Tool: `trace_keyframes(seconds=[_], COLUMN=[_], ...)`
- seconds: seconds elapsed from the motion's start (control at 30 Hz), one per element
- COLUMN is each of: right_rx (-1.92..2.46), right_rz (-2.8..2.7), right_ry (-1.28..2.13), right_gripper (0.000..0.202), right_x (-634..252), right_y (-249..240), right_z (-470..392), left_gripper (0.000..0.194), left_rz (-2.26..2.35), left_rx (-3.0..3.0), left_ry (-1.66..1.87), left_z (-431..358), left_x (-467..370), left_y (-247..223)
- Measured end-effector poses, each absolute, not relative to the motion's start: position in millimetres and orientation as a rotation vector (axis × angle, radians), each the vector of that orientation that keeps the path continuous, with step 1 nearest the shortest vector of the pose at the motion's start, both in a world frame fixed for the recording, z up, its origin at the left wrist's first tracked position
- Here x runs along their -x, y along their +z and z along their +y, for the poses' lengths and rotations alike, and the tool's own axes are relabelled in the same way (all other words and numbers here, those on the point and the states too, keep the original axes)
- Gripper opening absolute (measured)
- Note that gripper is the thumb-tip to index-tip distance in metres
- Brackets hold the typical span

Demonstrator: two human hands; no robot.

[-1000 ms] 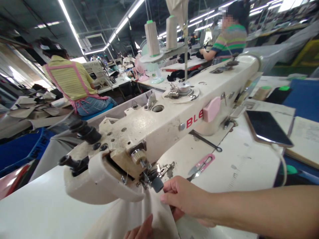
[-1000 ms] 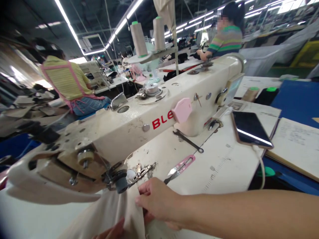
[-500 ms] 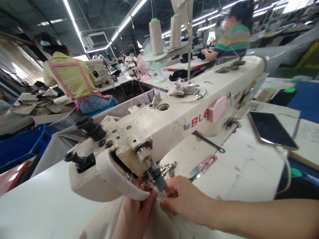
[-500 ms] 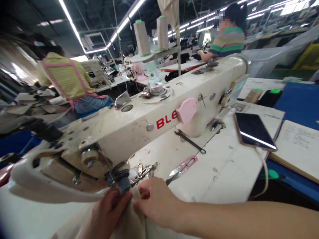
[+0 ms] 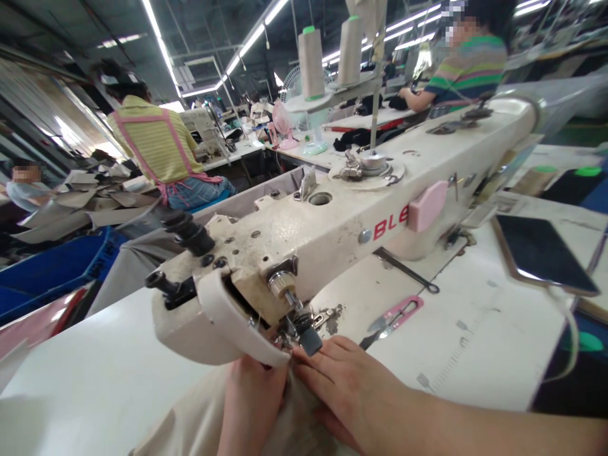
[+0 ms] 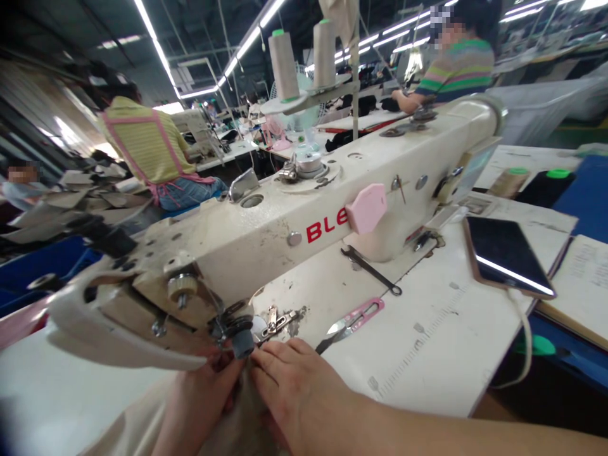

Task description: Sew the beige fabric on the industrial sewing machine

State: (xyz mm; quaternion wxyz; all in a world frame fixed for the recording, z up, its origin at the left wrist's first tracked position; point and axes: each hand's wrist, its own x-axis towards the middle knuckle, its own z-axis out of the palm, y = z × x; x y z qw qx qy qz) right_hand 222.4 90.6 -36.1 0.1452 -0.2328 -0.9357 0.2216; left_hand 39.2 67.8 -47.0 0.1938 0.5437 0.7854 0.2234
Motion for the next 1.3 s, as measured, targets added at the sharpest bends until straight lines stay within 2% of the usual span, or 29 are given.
trace_keyframes(seconds=[0.33, 0.73, 0.97, 1.07, 1.17, 1.23, 1.3], right_rx=[0.602, 0.550, 0.615, 0.576, 0.640, 0.706, 0.674], right_rz=[-2.651, -2.701, -2.643, -2.538, -2.423, -2.397, -2.433], right_ry=[0.683, 0.554, 0.609, 0.776, 0.885, 0.927, 0.946], right_gripper=[0.046, 0.031, 0.020, 0.019, 0.018, 0.016, 0.022], right_x=[-222.8, -216.3, -215.0, -219.5, -225.1, -229.3, -233.9], right_y=[-33.2, -48.0, -44.3, -40.6, -36.4, -32.2, -28.4], right_z=[101.4, 111.1, 106.3, 104.0, 98.3, 92.6, 86.7], left_gripper=[0.031, 0.024, 0.040, 0.030, 0.034, 0.028, 0.025], left_rz=[2.253, 2.424, 2.482, 2.213, 1.673, 1.611, 1.656], left_rx=[-1.565, -1.666, -1.943, -2.360, -2.743, -2.681, -2.470], left_ry=[0.559, 0.630, 0.741, 0.782, 0.640, 0.620, 0.675], left_z=[69.4, 70.8, 65.2, 44.2, 26.0, 20.7, 20.0], left_x=[-36.3, -35.9, -16.2, -16.4, -22.9, -26.7, -28.8], left_y=[-48.6, -65.0, -59.6, -54.5, -54.4, -53.0, -48.3])
